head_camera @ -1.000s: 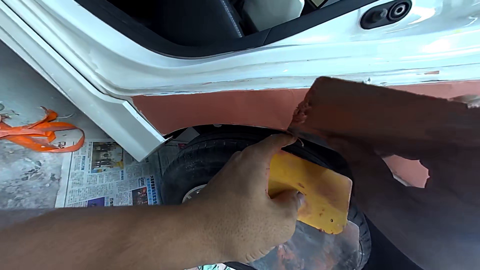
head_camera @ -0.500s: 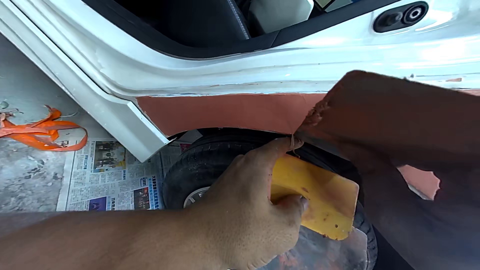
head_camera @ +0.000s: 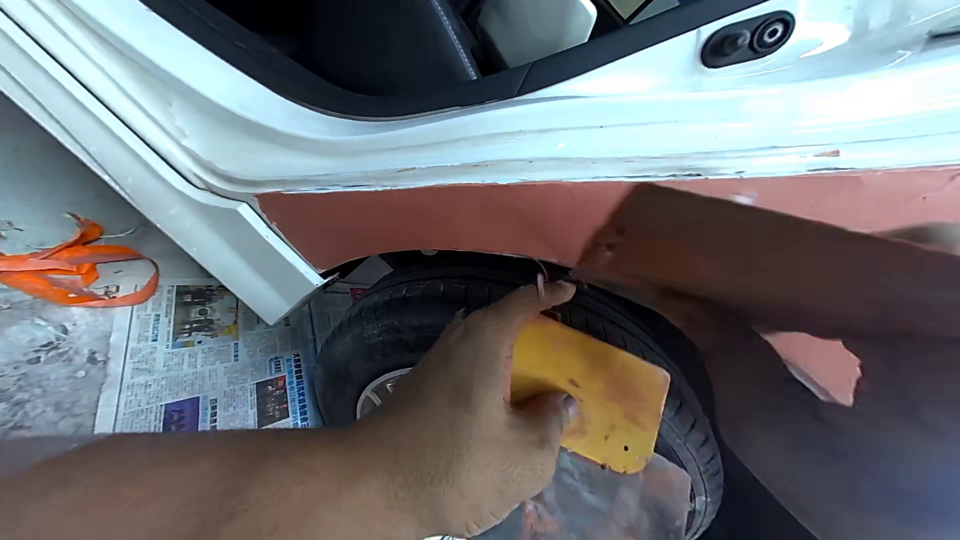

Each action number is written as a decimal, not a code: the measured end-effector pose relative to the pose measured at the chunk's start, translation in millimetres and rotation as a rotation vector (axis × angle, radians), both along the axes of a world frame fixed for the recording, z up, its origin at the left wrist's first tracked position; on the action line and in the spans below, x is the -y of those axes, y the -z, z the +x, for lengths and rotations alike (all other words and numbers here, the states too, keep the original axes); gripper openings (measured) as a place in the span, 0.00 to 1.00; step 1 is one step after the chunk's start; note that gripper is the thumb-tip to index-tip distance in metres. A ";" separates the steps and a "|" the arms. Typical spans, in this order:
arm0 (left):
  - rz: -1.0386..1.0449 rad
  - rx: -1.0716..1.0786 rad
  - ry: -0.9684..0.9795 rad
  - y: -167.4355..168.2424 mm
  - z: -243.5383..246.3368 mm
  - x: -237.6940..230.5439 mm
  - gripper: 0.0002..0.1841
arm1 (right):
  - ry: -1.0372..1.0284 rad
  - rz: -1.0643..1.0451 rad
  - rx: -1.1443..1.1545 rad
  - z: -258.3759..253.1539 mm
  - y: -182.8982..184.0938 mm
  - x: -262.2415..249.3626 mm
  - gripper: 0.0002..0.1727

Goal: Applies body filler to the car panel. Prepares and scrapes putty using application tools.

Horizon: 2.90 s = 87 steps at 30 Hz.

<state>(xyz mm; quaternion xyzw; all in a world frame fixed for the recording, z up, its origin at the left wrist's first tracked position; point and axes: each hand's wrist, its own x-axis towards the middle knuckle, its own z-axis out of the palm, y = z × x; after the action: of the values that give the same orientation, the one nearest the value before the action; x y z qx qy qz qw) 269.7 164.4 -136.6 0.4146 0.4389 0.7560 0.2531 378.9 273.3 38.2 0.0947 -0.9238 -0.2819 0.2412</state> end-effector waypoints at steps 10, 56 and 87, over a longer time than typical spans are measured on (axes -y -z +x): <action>-0.035 0.016 0.048 -10.0 1.5 -1.5 0.38 | -0.081 -0.093 -0.060 3.9 6.1 -16.4 0.10; 0.108 0.117 0.133 -5.5 -4.0 -2.3 0.34 | -0.010 -0.099 -0.048 5.3 16.1 -22.7 0.11; 0.061 0.079 0.064 -2.9 -14.2 5.1 0.35 | -0.031 -0.079 -0.121 -5.9 34.0 -27.5 0.11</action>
<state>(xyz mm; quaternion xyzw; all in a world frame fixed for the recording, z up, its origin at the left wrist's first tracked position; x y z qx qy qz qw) 255.6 159.3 -133.8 0.4056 0.3917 0.7765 0.2814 372.9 300.8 4.2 0.0820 -0.9164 -0.2466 0.3045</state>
